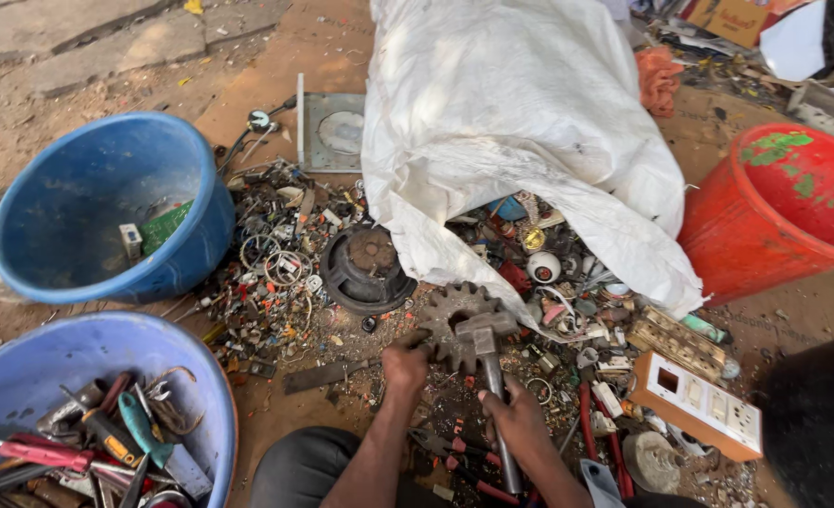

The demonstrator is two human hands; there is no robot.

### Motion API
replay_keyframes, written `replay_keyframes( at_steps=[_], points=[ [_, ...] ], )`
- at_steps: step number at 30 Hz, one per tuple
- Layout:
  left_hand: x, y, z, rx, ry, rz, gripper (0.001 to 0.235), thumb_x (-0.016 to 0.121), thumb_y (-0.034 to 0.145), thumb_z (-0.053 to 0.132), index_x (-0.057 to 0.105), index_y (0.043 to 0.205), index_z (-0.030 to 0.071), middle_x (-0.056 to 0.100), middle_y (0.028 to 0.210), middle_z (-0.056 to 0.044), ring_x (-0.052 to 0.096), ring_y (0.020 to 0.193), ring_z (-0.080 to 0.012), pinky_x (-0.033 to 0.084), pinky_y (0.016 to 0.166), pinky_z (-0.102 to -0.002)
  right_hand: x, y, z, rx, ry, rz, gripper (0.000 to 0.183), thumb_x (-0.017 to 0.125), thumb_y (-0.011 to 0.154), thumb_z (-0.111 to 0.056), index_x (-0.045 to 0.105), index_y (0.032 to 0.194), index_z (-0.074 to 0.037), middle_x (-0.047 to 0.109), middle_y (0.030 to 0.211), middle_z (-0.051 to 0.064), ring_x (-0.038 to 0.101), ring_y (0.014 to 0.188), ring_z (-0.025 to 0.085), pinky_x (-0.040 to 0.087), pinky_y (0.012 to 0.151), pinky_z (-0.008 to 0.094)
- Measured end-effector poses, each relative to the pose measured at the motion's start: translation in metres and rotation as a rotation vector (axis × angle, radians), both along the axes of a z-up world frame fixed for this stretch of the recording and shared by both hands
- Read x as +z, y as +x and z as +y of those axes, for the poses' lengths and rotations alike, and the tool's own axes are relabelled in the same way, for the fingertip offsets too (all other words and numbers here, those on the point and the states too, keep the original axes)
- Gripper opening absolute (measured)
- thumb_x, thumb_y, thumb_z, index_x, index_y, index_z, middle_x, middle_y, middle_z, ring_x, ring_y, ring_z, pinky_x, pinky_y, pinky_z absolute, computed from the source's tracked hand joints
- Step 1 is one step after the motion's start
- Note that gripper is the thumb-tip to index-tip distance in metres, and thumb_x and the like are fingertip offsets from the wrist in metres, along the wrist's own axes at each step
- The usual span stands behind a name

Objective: The person sits on the ground and uses a hammer and pliers to work on a metal gear. They repeatedly strike the gear with the hammer and use pliers to adjust or remove small components from the gear's teeth.

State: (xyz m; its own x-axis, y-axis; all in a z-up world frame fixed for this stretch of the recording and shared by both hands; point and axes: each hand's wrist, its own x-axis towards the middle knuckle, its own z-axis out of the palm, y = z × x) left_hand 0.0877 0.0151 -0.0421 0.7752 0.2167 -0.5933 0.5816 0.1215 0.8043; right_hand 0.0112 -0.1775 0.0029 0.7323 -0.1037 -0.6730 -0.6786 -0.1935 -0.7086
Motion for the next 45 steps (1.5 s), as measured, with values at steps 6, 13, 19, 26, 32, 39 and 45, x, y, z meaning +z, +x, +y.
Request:
replay_keyframes(
  at_steps=[6, 13, 19, 26, 32, 39, 45],
  points=[
    [-0.007, -0.009, 0.007, 0.303, -0.581, -0.086, 0.03, 0.055, 0.087, -0.014, 0.067, 0.114, -0.014, 0.071, 0.106, -0.026, 0.073, 0.083, -0.031, 0.065, 0.075, -0.036, -0.034, -0.004, -0.015, 0.103, -0.059, -0.004, 0.047, 0.07, 0.094, -0.013, 0.049, 0.134, 0.0, 0.062, 0.083, 0.014, 0.063, 0.052, 0.02, 0.06, 0.048, 0.036],
    [0.037, -0.049, -0.009, -0.04, -0.457, -0.219, 0.029, 0.062, 0.084, -0.014, 0.071, 0.111, -0.008, 0.073, 0.106, -0.025, 0.075, 0.084, -0.0278, 0.066, 0.082, -0.036, -0.046, -0.012, -0.018, 0.386, -0.506, -0.344, 0.052, 0.078, 0.087, -0.029, 0.058, 0.128, -0.004, 0.068, 0.091, 0.014, 0.059, 0.069, 0.018, 0.049, 0.068, 0.038],
    [0.079, -0.114, -0.045, -0.723, 0.295, -0.651, 0.051, 0.062, 0.078, -0.012, 0.071, 0.124, 0.007, 0.071, 0.117, -0.015, 0.074, 0.095, -0.025, 0.065, 0.083, -0.032, -0.001, -0.037, -0.012, -0.493, 0.675, 0.019, 0.031, 0.057, 0.1, -0.031, 0.066, 0.1, -0.001, 0.064, 0.082, 0.009, 0.055, 0.065, 0.019, 0.047, 0.057, 0.033],
    [0.04, -0.038, 0.005, -0.156, 0.429, -0.091, 0.03, 0.059, 0.1, 0.009, 0.073, 0.127, 0.008, 0.082, 0.1, -0.016, 0.071, 0.079, -0.0405, 0.049, 0.044, -0.038, 0.005, -0.036, -0.019, -0.419, 0.525, 0.056, 0.021, 0.062, 0.098, -0.018, 0.068, 0.098, 0.002, 0.065, 0.081, 0.011, 0.057, 0.067, 0.021, 0.049, 0.06, 0.037],
    [-0.034, -0.013, -0.015, -0.164, 0.923, -0.596, 0.028, 0.07, 0.088, 0.011, 0.079, 0.114, 0.004, 0.072, 0.11, -0.025, 0.072, 0.08, -0.0276, 0.062, 0.057, -0.032, 0.004, -0.035, -0.015, -0.32, 0.475, 0.097, 0.026, 0.061, 0.098, -0.022, 0.07, 0.104, 0.002, 0.07, 0.087, 0.013, 0.066, 0.076, 0.024, 0.057, 0.069, 0.042],
    [0.021, -0.026, -0.016, -0.336, 0.644, -0.236, 0.025, 0.058, 0.104, 0.019, 0.075, 0.115, 0.005, 0.071, 0.127, -0.018, 0.077, 0.087, -0.0318, 0.063, 0.067, -0.038, 0.021, -0.012, -0.008, -0.41, 0.704, 0.09, 0.049, 0.046, 0.103, -0.044, 0.064, 0.11, 0.001, 0.07, 0.092, 0.017, 0.07, 0.084, 0.03, 0.06, 0.079, 0.046],
    [0.08, -0.078, -0.046, -0.55, 0.378, -0.667, 0.036, 0.069, 0.082, 0.009, 0.074, 0.117, 0.002, 0.064, 0.129, -0.02, 0.064, 0.113, -0.032, 0.056, 0.094, -0.042, 0.033, -0.018, -0.009, -0.454, 0.814, 0.015, 0.056, 0.041, 0.104, -0.05, 0.066, 0.113, 0.0, 0.071, 0.099, 0.012, 0.068, 0.087, 0.024, 0.058, 0.084, 0.044]
  ],
)
